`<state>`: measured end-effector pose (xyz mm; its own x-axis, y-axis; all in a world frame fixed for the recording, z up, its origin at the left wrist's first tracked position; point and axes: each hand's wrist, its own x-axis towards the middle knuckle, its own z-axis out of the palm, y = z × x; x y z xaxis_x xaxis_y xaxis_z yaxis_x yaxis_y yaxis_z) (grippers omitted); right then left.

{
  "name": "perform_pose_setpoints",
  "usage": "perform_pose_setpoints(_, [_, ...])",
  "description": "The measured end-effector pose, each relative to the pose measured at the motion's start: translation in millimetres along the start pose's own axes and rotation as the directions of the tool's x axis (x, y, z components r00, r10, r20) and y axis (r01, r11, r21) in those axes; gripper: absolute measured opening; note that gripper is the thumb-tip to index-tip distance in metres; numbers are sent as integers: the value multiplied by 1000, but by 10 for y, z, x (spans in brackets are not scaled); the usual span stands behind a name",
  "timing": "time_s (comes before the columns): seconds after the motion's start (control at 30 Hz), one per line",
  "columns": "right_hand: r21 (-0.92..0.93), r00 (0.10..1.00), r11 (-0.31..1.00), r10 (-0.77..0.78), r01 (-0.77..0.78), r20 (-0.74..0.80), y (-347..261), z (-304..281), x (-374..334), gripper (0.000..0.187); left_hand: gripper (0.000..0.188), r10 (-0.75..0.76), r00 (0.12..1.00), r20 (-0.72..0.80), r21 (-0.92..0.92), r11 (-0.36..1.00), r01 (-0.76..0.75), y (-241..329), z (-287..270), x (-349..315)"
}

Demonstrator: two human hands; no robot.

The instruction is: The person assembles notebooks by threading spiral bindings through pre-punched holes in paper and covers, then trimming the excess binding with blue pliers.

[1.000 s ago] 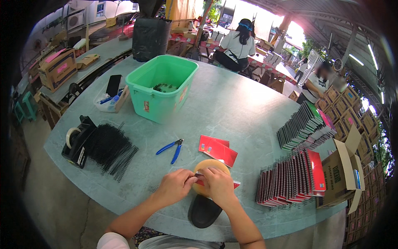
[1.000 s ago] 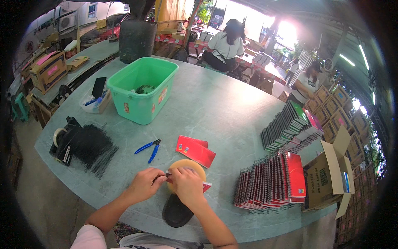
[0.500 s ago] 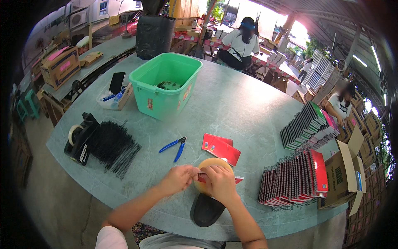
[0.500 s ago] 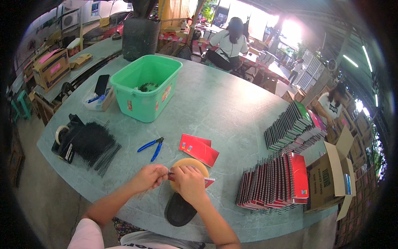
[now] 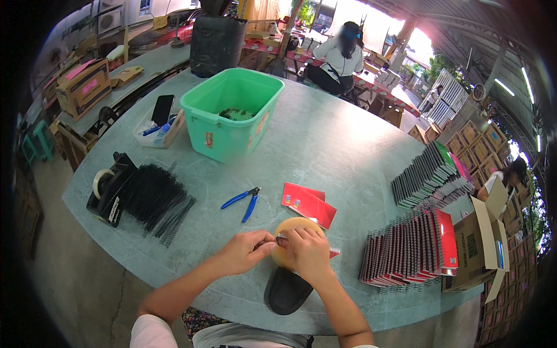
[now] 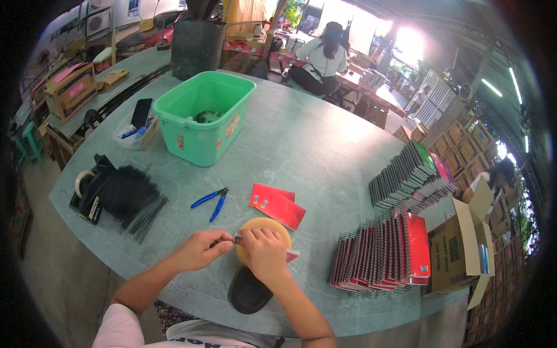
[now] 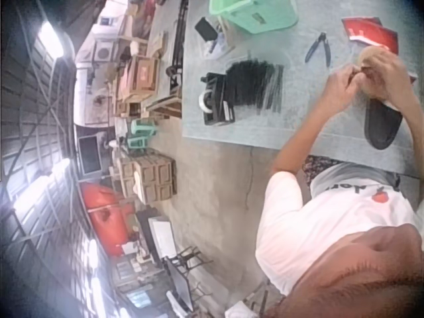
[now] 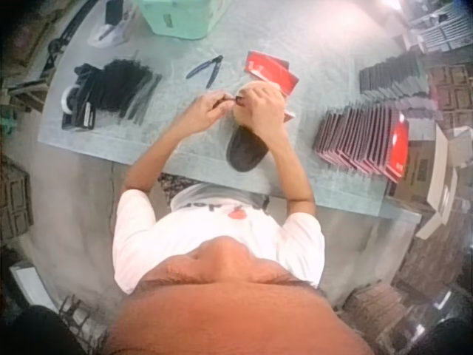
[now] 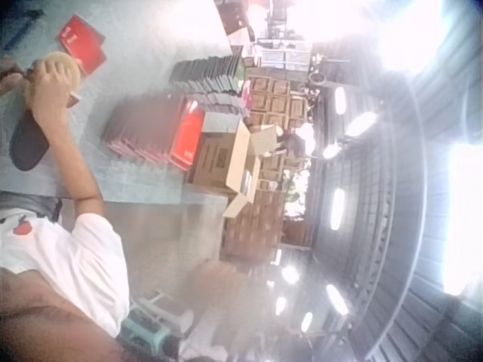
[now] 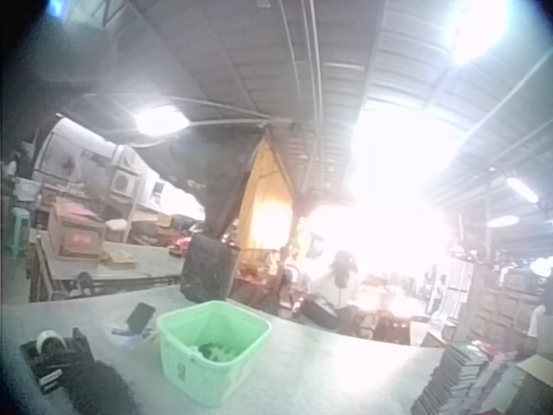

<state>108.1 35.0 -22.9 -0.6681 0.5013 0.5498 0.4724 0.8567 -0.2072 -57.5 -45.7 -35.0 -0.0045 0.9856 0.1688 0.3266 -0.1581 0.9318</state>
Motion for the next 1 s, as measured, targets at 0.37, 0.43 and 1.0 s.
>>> perform_pose_setpoints(0.37, [62,999,998,-13,10,49,3,86,25,16,34,-237,970,55,-165,956,243,-10,-36,14])
perform_pose_setpoints(0.43, [76,998,997,-27,22,63,19,59,8,15,35,-337,931,140,-278,889,364,18,-80,6])
perform_pose_setpoints(1.0, [185,998,982,26,-36,54,28,-14,17,17,21,-23,1000,16,60,998,22,-7,-60,47])
